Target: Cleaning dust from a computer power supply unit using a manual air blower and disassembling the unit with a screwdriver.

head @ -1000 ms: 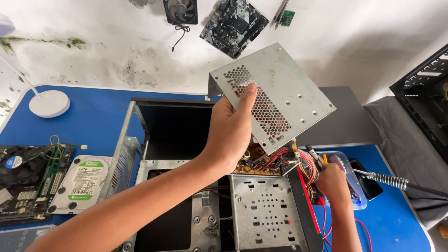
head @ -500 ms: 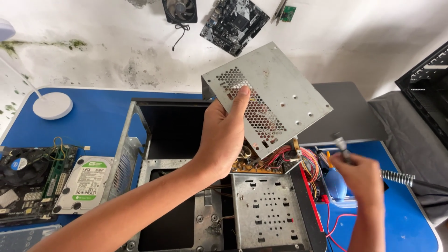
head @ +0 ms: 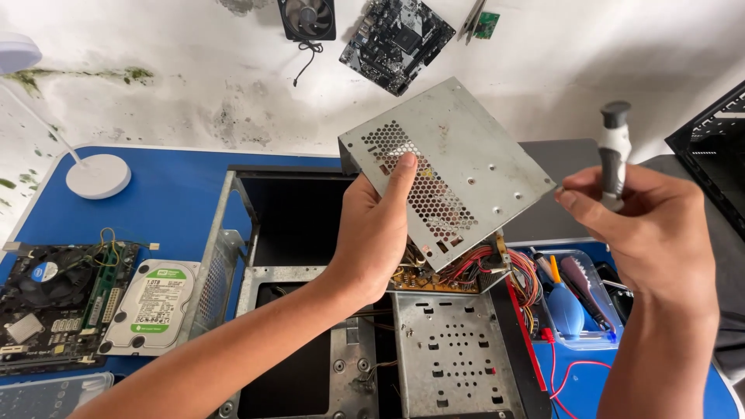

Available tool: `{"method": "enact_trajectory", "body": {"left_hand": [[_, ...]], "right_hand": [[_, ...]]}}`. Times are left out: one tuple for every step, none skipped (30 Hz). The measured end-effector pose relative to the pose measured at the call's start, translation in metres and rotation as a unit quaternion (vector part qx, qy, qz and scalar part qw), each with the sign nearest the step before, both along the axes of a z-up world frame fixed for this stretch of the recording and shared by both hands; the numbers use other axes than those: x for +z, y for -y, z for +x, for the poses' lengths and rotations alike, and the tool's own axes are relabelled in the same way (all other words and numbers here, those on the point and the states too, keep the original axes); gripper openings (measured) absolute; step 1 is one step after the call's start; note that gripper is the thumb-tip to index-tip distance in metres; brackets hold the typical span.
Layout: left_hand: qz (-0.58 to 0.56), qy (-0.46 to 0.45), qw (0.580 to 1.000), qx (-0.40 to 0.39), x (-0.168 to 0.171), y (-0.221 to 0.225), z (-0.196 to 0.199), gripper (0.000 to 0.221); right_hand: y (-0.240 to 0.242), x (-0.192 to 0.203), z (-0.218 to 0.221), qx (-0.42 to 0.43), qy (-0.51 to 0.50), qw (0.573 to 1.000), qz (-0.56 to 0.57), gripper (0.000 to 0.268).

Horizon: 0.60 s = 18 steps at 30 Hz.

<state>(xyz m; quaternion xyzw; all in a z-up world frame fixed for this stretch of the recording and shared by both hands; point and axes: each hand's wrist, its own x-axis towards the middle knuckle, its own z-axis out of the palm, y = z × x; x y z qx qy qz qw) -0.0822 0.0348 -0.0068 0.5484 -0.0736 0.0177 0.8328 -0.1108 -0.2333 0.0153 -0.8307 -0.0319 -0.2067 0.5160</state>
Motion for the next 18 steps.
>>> {"method": "enact_trajectory", "body": {"left_hand": [[0.000, 0.001, 1.000, 0.002, -0.001, 0.000, 0.001, 0.043], [-0.008, 0.000, 1.000, 0.001, -0.001, -0.001, 0.002, 0.037], [-0.016, -0.003, 1.000, 0.000, -0.003, -0.001, 0.002, 0.032], [-0.016, -0.003, 1.000, 0.002, -0.003, -0.002, 0.002, 0.032], [-0.004, 0.002, 1.000, 0.004, -0.004, -0.002, 0.003, 0.034], [0.007, 0.006, 1.000, 0.006, -0.005, -0.002, 0.003, 0.036], [0.007, 0.007, 1.000, 0.006, -0.004, -0.002, 0.004, 0.036], [0.009, 0.007, 1.000, 0.004, -0.004, -0.002, 0.004, 0.031], [0.010, 0.004, 1.000, 0.000, -0.005, -0.001, 0.003, 0.027], [0.010, 0.003, 1.000, -0.002, -0.005, -0.001, 0.002, 0.027], [0.013, 0.006, 1.000, 0.000, -0.004, -0.001, 0.002, 0.030], [0.017, 0.010, 1.000, 0.003, -0.003, -0.001, 0.002, 0.034], [0.016, 0.012, 1.000, 0.005, -0.003, -0.001, 0.002, 0.034], [0.019, 0.013, 1.000, 0.003, -0.002, -0.001, 0.002, 0.038], [0.022, 0.012, 1.000, 0.004, -0.002, -0.002, 0.001, 0.044], [0.021, 0.012, 1.000, 0.008, -0.003, -0.003, 0.002, 0.044], [0.022, 0.009, 1.000, 0.006, -0.004, -0.002, 0.003, 0.044], [0.024, 0.007, 1.000, 0.005, -0.005, -0.001, 0.003, 0.043]], "right_hand": [[-0.004, 0.006, 0.002, 0.002, 0.001, 1.000, 0.000, 0.020], [-0.009, 0.012, 0.004, 0.015, 0.014, 1.000, -0.016, 0.018], [-0.013, 0.017, 0.005, 0.027, 0.025, 0.999, -0.033, 0.017], [-0.017, 0.024, 0.006, 0.029, 0.025, 0.999, -0.033, 0.017], [-0.021, 0.031, 0.007, 0.050, 0.026, 0.996, -0.072, 0.013], [-0.024, 0.039, 0.008, 0.070, 0.026, 0.991, -0.112, 0.009], [-0.029, 0.044, 0.011, 0.070, 0.026, 0.991, -0.112, 0.009], [-0.033, 0.049, 0.013, 0.068, 0.006, 0.987, -0.142, 0.009], [-0.036, 0.054, 0.014, 0.065, -0.017, 0.983, -0.173, 0.010], [-0.040, 0.058, 0.016, 0.064, -0.019, 0.983, -0.173, 0.010], [-0.044, 0.062, 0.019, 0.059, -0.062, 0.981, -0.175, 0.007], [-0.049, 0.067, 0.021, 0.055, -0.106, 0.977, -0.177, 0.006], [-0.047, 0.068, 0.022, 0.056, -0.104, 0.977, -0.178, 0.006], [-0.045, 0.069, 0.022, 0.065, -0.128, 0.972, -0.188, 0.008], [-0.044, 0.069, 0.022, 0.075, -0.153, 0.965, -0.198, 0.010], [-0.041, 0.067, 0.025, 0.079, -0.152, 0.965, -0.199, 0.010], [-0.038, 0.064, 0.025, 0.100, -0.133, 0.965, -0.202, 0.008], [-0.034, 0.061, 0.026, 0.121, -0.115, 0.965, -0.205, 0.007]]}}
